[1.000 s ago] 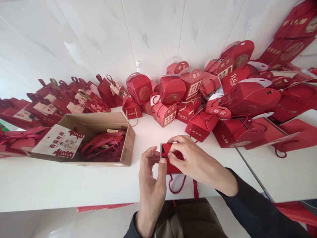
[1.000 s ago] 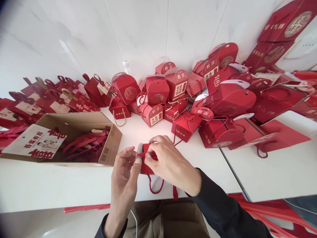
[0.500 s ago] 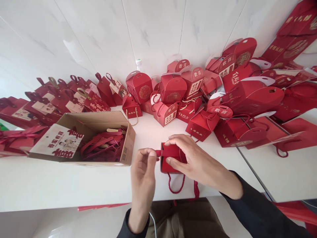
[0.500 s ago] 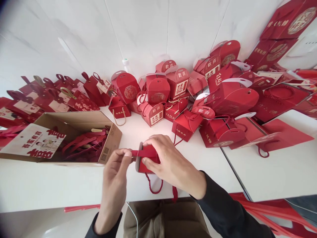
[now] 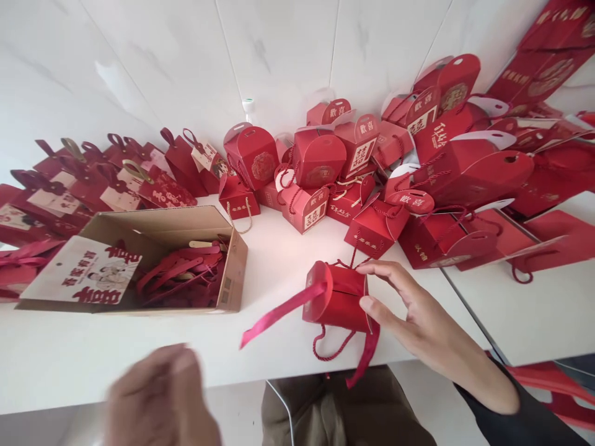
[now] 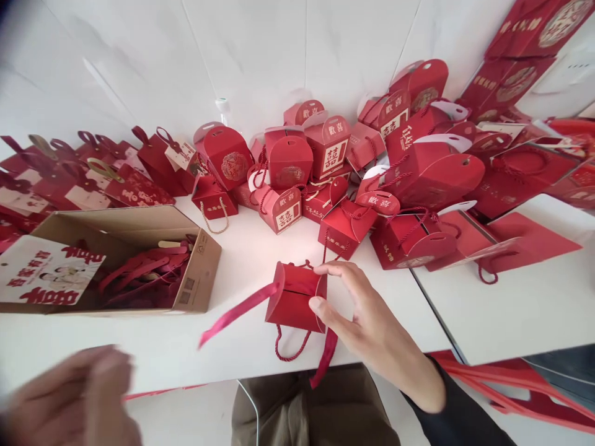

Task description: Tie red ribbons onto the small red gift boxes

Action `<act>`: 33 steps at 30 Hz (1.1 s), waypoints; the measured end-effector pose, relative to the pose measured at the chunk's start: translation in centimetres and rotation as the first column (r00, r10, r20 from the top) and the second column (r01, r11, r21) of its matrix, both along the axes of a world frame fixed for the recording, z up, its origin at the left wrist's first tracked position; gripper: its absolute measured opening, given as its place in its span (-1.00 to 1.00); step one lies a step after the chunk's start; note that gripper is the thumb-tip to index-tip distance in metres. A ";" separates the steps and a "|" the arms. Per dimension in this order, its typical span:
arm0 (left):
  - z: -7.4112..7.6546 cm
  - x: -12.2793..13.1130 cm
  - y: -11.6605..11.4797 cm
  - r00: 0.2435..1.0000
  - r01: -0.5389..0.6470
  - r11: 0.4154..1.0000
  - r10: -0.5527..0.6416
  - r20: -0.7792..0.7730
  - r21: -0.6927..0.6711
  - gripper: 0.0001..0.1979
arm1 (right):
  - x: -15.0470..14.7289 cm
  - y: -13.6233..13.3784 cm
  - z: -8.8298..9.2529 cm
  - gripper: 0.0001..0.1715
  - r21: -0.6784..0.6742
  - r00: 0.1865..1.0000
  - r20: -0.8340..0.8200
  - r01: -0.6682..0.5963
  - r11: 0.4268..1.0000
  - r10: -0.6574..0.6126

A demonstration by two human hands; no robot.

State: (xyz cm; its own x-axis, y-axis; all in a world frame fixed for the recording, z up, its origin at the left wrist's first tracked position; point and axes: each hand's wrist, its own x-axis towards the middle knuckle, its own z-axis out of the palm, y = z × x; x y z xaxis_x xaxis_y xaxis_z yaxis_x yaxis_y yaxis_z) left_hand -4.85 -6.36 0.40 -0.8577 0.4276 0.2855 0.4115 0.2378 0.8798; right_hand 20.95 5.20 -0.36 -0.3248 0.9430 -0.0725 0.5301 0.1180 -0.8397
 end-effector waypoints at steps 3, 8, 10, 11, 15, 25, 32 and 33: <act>-1.8 3.3 -0.2 0.907 0.384 0.892 -0.317 0.276 -0.237 -0.63 | 0.6 -1.0 -1.1 -0.42 -0.024 0.992 -0.094 0.084 0.996 -0.086; -3.6 4.5 3.0 0.729 0.654 0.743 -0.571 0.377 -0.142 -0.56 | 0.7 -2.3 -2.2 -0.53 0.005 0.962 -0.204 0.185 0.983 -0.180; -4.1 3.8 4.5 0.727 0.656 0.744 -0.580 0.367 -0.124 -0.57 | 0.5 -2.6 -2.3 -0.58 0.016 0.979 -0.111 0.175 0.985 -0.172; -4.2 3.5 5.2 0.740 0.640 0.759 -0.567 0.360 -0.121 -0.59 | 0.3 -2.7 -2.2 -0.59 0.004 0.986 -0.062 0.155 0.988 -0.155; -4.4 2.9 7.1 0.752 0.628 0.773 -0.572 0.328 -0.090 -0.60 | -0.4 -2.5 -1.8 -0.66 -0.072 0.994 -0.009 0.104 0.992 -0.105; -3.4 4.8 7.4 0.600 0.685 0.711 -0.675 0.430 0.159 -0.67 | -0.1 -1.7 -1.2 -0.71 -0.126 0.992 -0.109 0.056 0.990 -0.070; -3.4 5.5 8.1 0.628 0.599 0.716 -0.698 0.344 0.358 -0.87 | -0.2 -1.5 -1.0 -0.67 -0.163 0.997 -0.077 0.016 0.987 -0.029; -3.2 5.6 8.1 0.627 0.584 0.720 -0.693 0.355 0.374 -0.87 | -0.1 -1.4 -1.0 -0.67 -0.154 0.994 -0.105 0.022 0.988 -0.039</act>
State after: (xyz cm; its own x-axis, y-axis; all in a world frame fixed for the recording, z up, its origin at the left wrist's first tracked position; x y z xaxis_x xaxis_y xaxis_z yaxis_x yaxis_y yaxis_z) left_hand 0.74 1.70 -2.82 -0.4353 0.8947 0.0998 -0.0564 -0.1378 0.9889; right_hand 20.83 3.81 -1.32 -0.3097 0.9331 -0.1827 0.4371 -0.0309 -0.8989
